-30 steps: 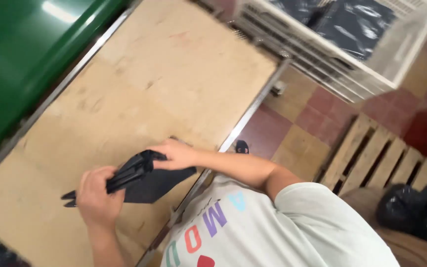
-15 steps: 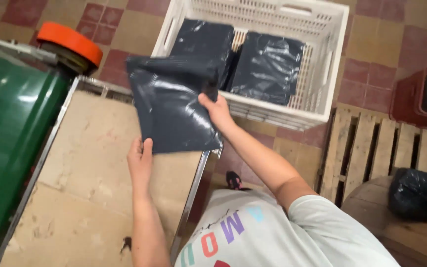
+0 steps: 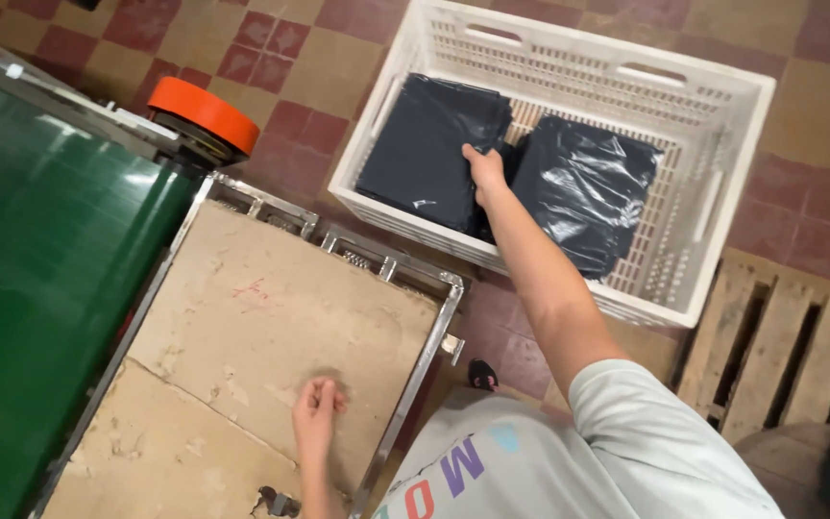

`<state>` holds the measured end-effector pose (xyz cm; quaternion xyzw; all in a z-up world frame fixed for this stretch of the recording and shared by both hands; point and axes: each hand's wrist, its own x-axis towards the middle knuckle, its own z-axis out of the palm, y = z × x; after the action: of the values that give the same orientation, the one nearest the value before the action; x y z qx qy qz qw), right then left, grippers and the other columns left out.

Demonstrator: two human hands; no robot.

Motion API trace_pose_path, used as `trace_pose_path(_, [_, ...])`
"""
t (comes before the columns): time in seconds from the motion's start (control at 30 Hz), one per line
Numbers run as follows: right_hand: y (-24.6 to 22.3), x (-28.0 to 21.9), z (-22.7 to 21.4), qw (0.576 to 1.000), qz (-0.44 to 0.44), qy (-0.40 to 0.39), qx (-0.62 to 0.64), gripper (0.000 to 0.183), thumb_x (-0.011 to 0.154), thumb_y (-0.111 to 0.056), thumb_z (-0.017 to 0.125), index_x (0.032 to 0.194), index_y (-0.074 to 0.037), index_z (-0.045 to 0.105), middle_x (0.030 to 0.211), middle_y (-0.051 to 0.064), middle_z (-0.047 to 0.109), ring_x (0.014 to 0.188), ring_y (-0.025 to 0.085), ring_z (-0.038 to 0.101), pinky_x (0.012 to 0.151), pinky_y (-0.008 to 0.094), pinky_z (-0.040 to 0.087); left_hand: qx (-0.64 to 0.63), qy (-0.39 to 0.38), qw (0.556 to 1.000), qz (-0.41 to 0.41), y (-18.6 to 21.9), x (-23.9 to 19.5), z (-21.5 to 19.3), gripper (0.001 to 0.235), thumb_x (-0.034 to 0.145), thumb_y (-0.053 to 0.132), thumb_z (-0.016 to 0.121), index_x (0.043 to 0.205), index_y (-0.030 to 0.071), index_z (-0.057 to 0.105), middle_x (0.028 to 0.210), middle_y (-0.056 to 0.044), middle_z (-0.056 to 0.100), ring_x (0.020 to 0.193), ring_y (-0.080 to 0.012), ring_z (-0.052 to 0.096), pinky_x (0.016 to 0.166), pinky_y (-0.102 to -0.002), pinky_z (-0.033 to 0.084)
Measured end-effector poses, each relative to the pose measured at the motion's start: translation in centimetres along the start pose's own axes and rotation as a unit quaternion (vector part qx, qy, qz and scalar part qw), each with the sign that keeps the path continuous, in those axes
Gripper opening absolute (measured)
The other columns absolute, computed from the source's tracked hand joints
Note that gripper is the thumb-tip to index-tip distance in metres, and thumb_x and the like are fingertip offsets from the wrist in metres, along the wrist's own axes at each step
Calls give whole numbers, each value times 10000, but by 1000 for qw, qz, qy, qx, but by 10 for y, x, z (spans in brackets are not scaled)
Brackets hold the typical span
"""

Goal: Folding plastic bags and placing them into a storage crate, followed by preparing a drink.

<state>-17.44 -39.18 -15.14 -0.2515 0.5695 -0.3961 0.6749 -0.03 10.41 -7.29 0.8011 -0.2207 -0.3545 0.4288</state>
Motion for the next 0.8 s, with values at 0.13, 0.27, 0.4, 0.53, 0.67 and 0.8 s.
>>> trace_pose_path(0.13, [17, 17, -1, 998, -42, 15, 51, 280, 841, -186, 717, 1090, -91, 632, 973, 139, 739, 829, 277, 727, 738, 441, 620, -113, 24, 993, -15, -62, -6, 9, 178, 979, 204, 587, 1002, 47, 669, 698, -98, 677, 580, -174, 617, 611, -295, 514])
trace_pose_path(0.27, [-9, -35, 1, 983, -147, 68, -84, 485, 751, -198, 730, 1199, -103, 572, 1148, 94, 704, 1028, 230, 692, 879, 330, 564, -160, 22, 987, -15, -78, -23, 3, 181, 960, 170, 602, 1033, 19, 672, 682, -125, 680, 592, -182, 623, 621, -283, 521])
trace_pose_path(0.4, [-3, -85, -7, 869, -356, 141, -313, 767, 782, -375, 743, 1394, -20, 444, 1237, 170, 557, 1178, 349, 527, 1041, 446, 375, -170, 54, 984, -28, -89, -38, -21, 193, 973, 197, 593, 1027, 25, 662, 703, -114, 679, 632, -181, 619, 679, -299, 507])
trace_pose_path(0.53, [24, -215, 22, 769, -542, 13, -339, 561, 831, -233, 638, 1325, -7, 501, 1331, 200, 554, 1218, 382, 510, 1061, 467, 356, -192, 61, 979, -23, -114, -49, -46, 190, 956, 209, 617, 991, 29, 664, 715, -120, 673, 630, -197, 617, 657, -298, 509])
trace_pose_path(0.67, [109, -310, 50, 710, -576, -186, -359, 466, 904, -293, 576, 1286, -28, 546, 1280, 164, 591, 1177, 345, 551, 1019, 476, 398, -119, 60, 990, -38, -134, -69, -88, 193, 910, 201, 613, 965, 54, 725, 685, -95, 734, 631, -164, 673, 662, -305, 600])
trace_pose_path(0.8, [200, -387, 82, 680, -540, -281, -408, 480, 913, -298, 591, 1313, -49, 498, 1311, 185, 563, 1194, 366, 529, 1030, 489, 389, -185, 67, 980, -1, -171, -109, -150, 186, 949, 171, 606, 1001, 11, 685, 741, -146, 752, 651, -166, 653, 708, -295, 571])
